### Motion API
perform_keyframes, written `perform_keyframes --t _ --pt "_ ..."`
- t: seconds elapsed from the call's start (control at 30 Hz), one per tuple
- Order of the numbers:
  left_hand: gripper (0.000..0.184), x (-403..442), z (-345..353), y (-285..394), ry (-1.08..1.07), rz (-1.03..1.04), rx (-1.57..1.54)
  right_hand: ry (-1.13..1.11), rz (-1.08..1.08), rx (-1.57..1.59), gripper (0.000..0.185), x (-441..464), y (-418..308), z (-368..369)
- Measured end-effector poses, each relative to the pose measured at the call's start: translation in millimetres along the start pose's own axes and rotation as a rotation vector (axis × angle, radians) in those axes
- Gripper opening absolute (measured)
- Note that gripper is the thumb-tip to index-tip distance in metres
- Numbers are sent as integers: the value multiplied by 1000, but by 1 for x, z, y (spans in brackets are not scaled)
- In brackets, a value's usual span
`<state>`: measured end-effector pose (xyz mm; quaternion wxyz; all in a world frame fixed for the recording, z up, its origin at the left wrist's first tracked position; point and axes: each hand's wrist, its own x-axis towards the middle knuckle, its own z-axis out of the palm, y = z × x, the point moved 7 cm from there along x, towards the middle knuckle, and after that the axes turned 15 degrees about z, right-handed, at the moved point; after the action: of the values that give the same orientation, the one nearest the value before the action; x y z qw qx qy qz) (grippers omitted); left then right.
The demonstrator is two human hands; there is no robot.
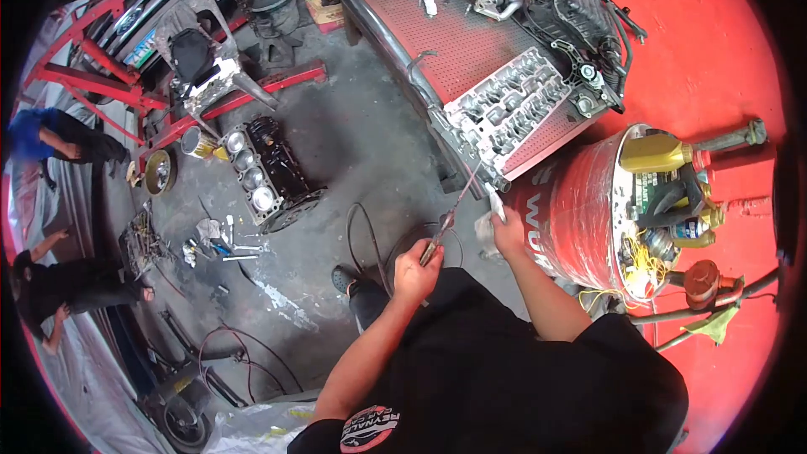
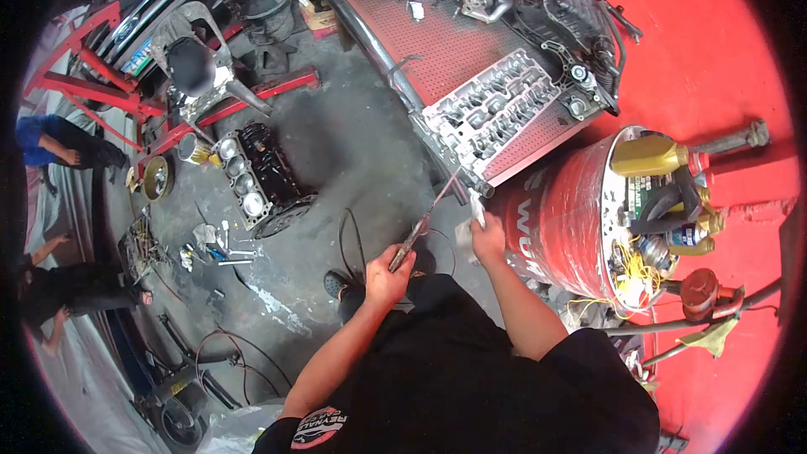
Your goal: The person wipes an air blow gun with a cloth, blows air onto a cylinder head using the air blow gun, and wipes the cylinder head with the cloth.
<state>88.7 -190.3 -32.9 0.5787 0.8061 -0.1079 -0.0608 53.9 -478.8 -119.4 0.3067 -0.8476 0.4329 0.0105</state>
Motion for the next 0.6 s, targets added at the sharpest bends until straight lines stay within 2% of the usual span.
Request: perform_keyframes --t 0.07,0.13,0.17,0.23,0.3,0.33,0.37,0.4,0.43,0.47,0.5,0.53,0.6 --pt "21 -4 -3 5 -7 31 83 -28 -65 -17 43 16 -26 8" --pt "21 -2 -10 22 -87 -3 56 89 -204 73 40 24 -59 7" --pt "19 -4 -21 26 -107 -109 8 86 -209 78 40 31 -65 15" --pt "21 -21 -48 14 -6 -149 -91 265 -168 55 38 47 -68 35" --pt "24 -29 -80 15 35 -219 -167 253 -114 137 37 42 -74 62" --pt "25 -33 -94 23 18 -278 -193 151 -116 126 37 42 -60 85" --pt "24 -37 -104 16 13 -249 -186 49 -115 115 37 42 -45 109" --pt "24 -33 -108 18 0 -237 -184 -234 -102 175 39 29 -45 128" --pt "24 -29 -114 22 13 -252 -202 -327 -234 96 36 -5 -76 108" --pt "24 -26 -119 24 31 -266 -222 -338 -164 14 33 -22 -85 104" --pt "24 -18 -117 24 33 -300 -234 -222 -249 149 33 -30 -81 109" --pt "24 -9 -115 21 34 -294 -239 -216 -254 148 33 -40 -87 108" --pt "24 14 -105 12 -37 -194 -264 -401 224 280 30 -58 -62 119"
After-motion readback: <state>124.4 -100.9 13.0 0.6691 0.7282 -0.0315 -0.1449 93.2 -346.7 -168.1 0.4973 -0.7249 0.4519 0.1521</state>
